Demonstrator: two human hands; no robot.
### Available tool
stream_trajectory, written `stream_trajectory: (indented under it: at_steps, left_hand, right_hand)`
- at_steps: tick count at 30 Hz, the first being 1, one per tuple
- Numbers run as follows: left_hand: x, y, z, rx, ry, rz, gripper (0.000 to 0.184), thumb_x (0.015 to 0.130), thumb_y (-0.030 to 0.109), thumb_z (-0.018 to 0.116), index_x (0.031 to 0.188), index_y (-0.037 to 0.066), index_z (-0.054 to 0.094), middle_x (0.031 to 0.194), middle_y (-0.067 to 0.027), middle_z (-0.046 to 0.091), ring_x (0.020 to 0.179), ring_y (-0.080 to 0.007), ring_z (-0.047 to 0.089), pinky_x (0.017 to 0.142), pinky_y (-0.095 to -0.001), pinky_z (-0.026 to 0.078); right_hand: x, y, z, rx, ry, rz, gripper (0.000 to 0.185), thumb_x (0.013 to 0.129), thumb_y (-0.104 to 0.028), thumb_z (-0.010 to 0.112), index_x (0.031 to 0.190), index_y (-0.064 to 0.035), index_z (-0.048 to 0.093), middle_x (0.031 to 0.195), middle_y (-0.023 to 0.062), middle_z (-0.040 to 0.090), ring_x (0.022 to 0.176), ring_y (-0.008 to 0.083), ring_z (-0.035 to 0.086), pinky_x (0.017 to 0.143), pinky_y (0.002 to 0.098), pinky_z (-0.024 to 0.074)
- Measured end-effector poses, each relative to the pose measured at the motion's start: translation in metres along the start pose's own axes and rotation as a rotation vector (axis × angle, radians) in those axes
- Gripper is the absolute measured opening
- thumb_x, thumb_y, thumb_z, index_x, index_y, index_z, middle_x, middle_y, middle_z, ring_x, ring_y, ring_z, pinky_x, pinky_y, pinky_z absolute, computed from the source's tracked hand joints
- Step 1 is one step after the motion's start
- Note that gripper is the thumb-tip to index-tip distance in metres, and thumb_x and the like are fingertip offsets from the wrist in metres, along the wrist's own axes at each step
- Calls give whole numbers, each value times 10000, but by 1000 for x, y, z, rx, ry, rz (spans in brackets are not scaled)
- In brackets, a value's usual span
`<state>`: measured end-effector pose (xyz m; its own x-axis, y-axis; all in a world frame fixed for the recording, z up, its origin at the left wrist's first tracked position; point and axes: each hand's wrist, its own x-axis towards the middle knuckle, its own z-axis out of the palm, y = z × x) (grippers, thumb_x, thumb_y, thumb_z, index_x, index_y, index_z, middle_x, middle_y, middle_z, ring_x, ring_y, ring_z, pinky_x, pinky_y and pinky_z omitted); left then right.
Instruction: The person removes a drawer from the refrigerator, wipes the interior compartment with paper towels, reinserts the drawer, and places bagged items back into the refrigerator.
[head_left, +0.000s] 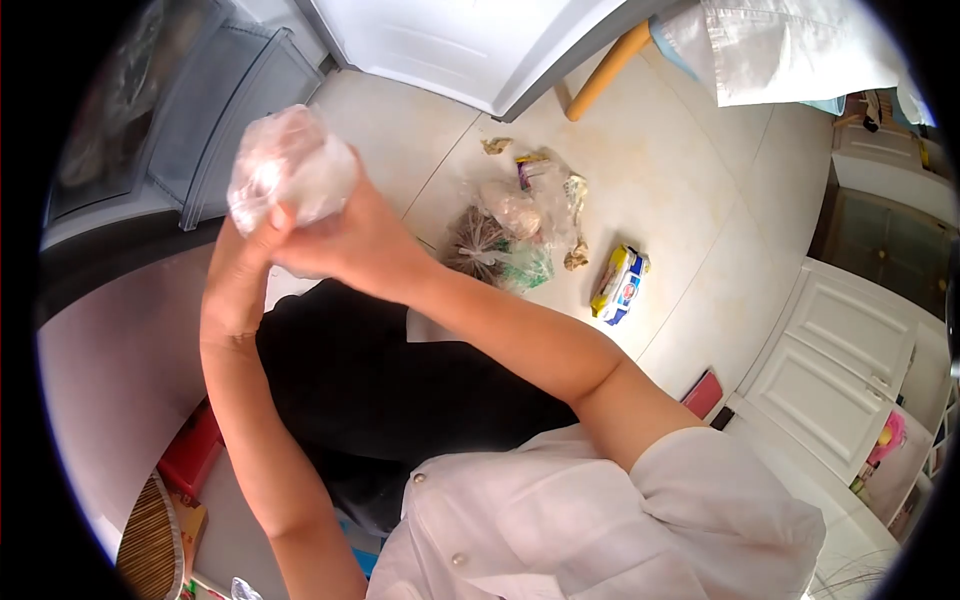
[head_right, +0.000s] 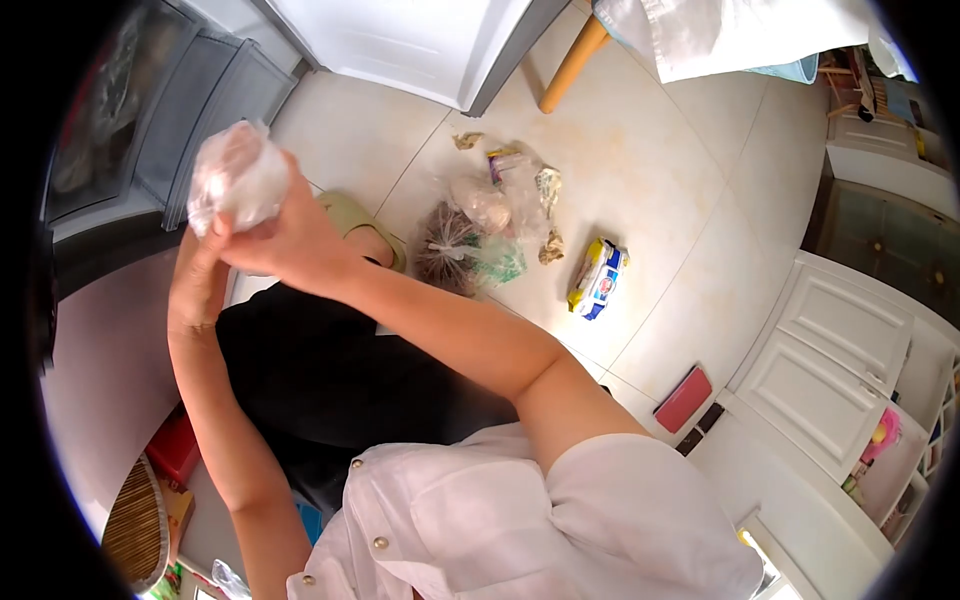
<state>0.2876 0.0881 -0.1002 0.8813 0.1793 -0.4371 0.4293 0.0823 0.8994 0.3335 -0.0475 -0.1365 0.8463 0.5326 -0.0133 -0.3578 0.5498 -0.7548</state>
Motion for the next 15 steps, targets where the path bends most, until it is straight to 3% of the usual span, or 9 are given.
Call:
stream_trajectory:
  at_steps: [3, 6, 8, 9, 10, 11, 13, 14, 15]
  left_hand:
    - [-1, 7, -6, -292, 139, -12, 714, 818, 416, 670, 1340, -14, 441, 1298, -123, 515, 1205, -235, 470, 1030, -354, 334]
    - [-5, 4, -16, -556, 153, 72, 601, 885, 435, 572, 1282, -9, 496, 1231, -117, 564, 1126, -226, 538, 954, -369, 432]
    - [-7, 6, -15, -677, 169, 80, 564, 922, 452, 512, 1255, -3, 511, 1180, -116, 591, 1074, -223, 568, 910, -370, 471]
    - [-10, 9, -14, -700, 189, 93, 559, 927, 453, 505, 1251, -2, 513, 1174, -115, 594, 1064, -222, 573, 905, -367, 475]
    - [-13, 12, -12, -723, 209, 104, 553, 932, 454, 497, 1247, 0, 516, 1168, -114, 597, 1055, -220, 578, 899, -365, 479]
    - [-16, 14, -11, -702, 229, 104, 558, 930, 455, 499, 1249, -2, 514, 1164, -116, 599, 1057, -220, 579, 897, -363, 481]
    - [-20, 13, -12, -699, 248, 101, 557, 930, 455, 500, 1246, -2, 518, 1154, -115, 603, 1055, -220, 580, 896, -362, 482]
    - [-22, 12, -13, -696, 257, 97, 556, 929, 456, 500, 1245, -2, 519, 1150, -115, 605, 1054, -220, 581, 895, -362, 482]
    - [-22, 11, -13, -729, 244, 91, 553, 927, 452, 505, 1241, -2, 524, 1139, -116, 611, 1052, -219, 583, 899, -360, 480]
  right_hand:
    - [-5, 9, 4, -740, -26, -122, 984, 651, -235, 825, 1400, -23, 223, 1345, 138, 312, 1238, 251, 388, 999, 374, 382]
    - [-13, 3, -17, -485, -162, -112, 929, 694, -262, 795, 1409, -43, 244, 1421, 126, 216, 1277, 264, 325, 1062, 393, 303]
    - [-24, 6, -57, -141, -108, 376, 741, 769, -300, 733, 1367, -59, 368, 1391, 85, 336, 1295, 236, 313, 1076, 372, 280]
    - [-22, 15, -96, -420, -209, 287, 538, 822, -308, 677, 1273, -71, 506, 1289, 50, 492, 1227, 200, 410, 1024, 345, 351]
    - [-40, 34, -114, -218, 174, 398, 474, 820, -321, 676, 1195, -52, 567, 1154, 71, 587, 1129, 191, 499, 965, 317, 402]
    - [-50, 41, -152, -753, 268, 436, 514, 790, -320, 696, 1200, -43, 556, 1183, 113, 576, 1097, 209, 532, 935, 318, 427]
    - [-84, 100, -267, -1380, 322, 381, 636, 671, -296, 748, 1214, -46, 531, 1186, 175, 556, 1135, 315, 501, 961, 408, 414]
    - [-96, 110, -299, -1591, 364, 315, 665, 659, -264, 737, 1237, -38, 498, 1224, 189, 514, 1158, 370, 455, 980, 448, 396]
    - [-93, 93, -296, -1746, 338, 435, 686, 664, -240, 721, 1262, -31, 459, 1253, 191, 483, 1185, 378, 427, 988, 456, 393]
